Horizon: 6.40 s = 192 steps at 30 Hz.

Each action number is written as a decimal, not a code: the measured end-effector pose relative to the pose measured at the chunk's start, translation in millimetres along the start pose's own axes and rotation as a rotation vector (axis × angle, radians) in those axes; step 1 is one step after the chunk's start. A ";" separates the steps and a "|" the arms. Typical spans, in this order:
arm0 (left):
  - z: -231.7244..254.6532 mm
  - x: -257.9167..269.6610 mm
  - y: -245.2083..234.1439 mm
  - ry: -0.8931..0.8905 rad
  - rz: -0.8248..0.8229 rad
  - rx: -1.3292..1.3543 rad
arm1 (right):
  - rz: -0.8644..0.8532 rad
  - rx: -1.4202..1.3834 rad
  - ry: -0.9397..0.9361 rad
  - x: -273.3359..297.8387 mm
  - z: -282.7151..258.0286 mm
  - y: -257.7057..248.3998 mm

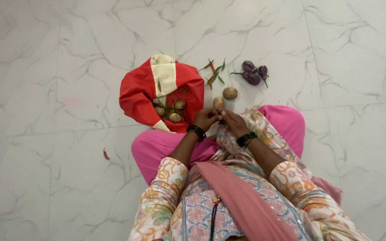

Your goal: The person sits on the floor and sorts vegetables from a red and white bag, placing potatoes, eggplants, and chilies onto the floor. The person handles the items one by one, separating them into small piles.

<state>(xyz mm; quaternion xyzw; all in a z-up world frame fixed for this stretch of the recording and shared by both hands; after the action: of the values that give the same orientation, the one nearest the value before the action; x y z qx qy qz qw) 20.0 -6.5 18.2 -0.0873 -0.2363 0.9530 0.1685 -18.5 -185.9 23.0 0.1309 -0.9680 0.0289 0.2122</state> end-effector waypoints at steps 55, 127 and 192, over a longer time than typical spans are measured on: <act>-109.3 -25.6 38.7 -0.696 0.204 1.094 | 0.221 -0.363 -0.093 -22.0 20.1 -15.5; -130.3 -35.0 -117.1 -0.797 -0.183 -0.893 | 0.087 -0.006 0.035 3.2 -18.1 6.3; -60.9 6.4 22.4 -0.256 0.238 0.290 | 0.141 -0.252 -0.040 -13.2 12.0 -10.7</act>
<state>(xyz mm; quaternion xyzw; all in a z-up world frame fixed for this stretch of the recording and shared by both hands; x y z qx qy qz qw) 22.8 2.8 -46.4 0.0321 -0.1044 0.9934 0.0344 -8.9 -194.3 6.5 0.0354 -0.9748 -0.0804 0.2049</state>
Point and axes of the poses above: each hand's wrist, its own x-axis away from the middle knuckle, its own y-axis out of the palm, z = x × y, the point moved 3 cm from there along -x, towards the middle knuckle, and after that the axes turned 10 degrees about y, right-handed, at the moved point
